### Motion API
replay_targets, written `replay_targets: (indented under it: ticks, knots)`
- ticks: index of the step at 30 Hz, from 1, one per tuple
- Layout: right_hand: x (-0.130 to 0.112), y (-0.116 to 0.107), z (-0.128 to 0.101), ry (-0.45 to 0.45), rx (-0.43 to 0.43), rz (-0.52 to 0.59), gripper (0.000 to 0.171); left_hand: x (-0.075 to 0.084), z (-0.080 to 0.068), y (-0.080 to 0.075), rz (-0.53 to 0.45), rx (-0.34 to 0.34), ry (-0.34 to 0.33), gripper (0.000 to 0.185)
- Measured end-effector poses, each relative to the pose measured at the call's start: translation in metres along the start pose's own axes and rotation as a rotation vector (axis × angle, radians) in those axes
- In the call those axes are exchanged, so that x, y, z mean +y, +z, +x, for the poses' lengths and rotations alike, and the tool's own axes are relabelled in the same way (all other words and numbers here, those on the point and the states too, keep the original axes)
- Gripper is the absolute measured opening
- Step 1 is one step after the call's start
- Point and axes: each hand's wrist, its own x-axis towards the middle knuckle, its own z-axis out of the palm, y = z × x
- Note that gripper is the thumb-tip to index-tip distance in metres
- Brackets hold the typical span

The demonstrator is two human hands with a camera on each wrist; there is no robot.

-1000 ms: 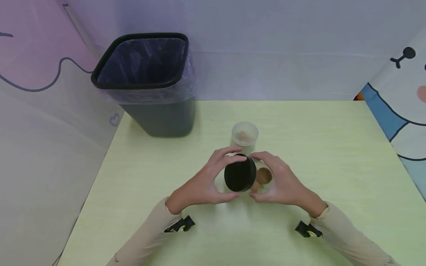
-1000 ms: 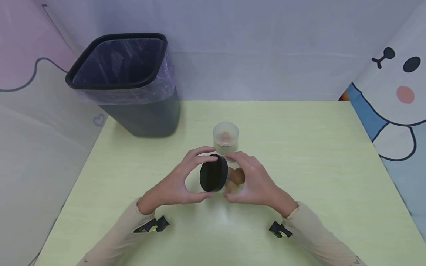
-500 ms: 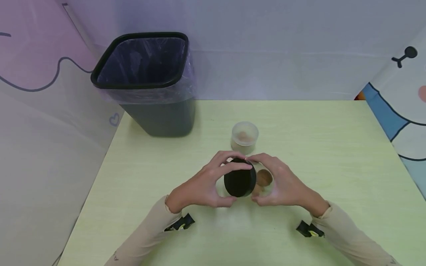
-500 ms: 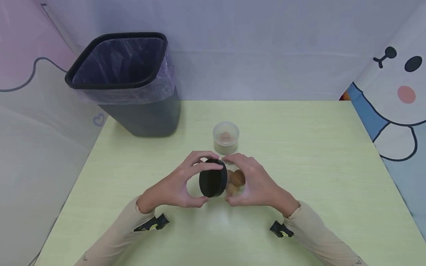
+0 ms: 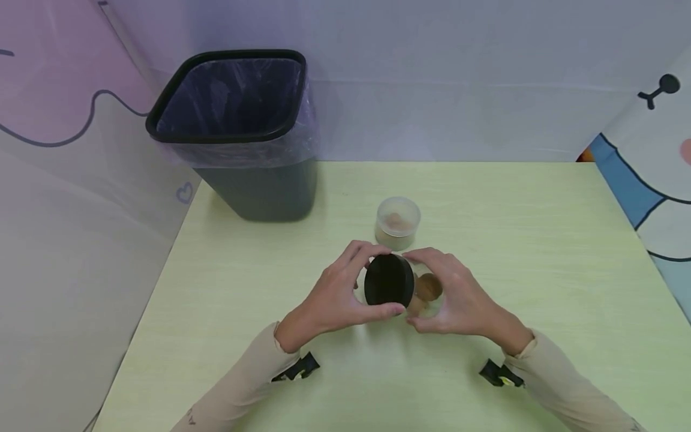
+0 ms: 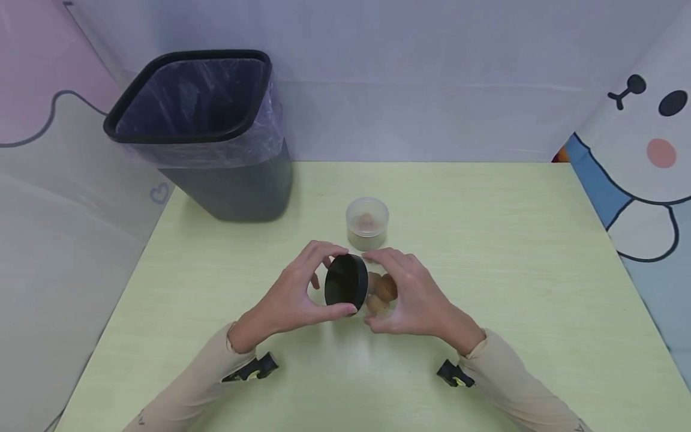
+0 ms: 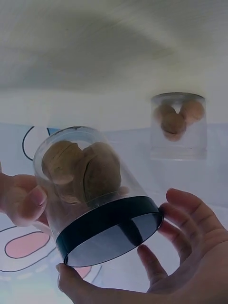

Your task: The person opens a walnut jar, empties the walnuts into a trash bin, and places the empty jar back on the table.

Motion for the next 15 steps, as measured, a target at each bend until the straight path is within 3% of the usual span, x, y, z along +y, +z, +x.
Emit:
replay_targets:
  ticks: [3, 9, 12, 15]
  knots:
    - [0.000, -0.001, -0.001, 0.006, -0.007, 0.010, 0.086, 0.000, 0.000, -0.003, -0.038, -0.015, 0.072, 0.071]
    - [0.002, -0.002, -0.001, 0.008, -0.020, 0.020, 0.087, 0.001, 0.002, -0.011, -0.105, -0.067, 0.368, 0.065]
    - [0.002, -0.002, -0.001, 0.008, -0.027, 0.027, 0.088, 0.002, 0.003, -0.014, -0.072, -0.101, 0.430, 0.066]
    - [0.001, -0.003, -0.001, 0.014, -0.035, 0.034, 0.087, 0.002, 0.004, -0.014, -0.035, -0.128, 0.446, 0.066]
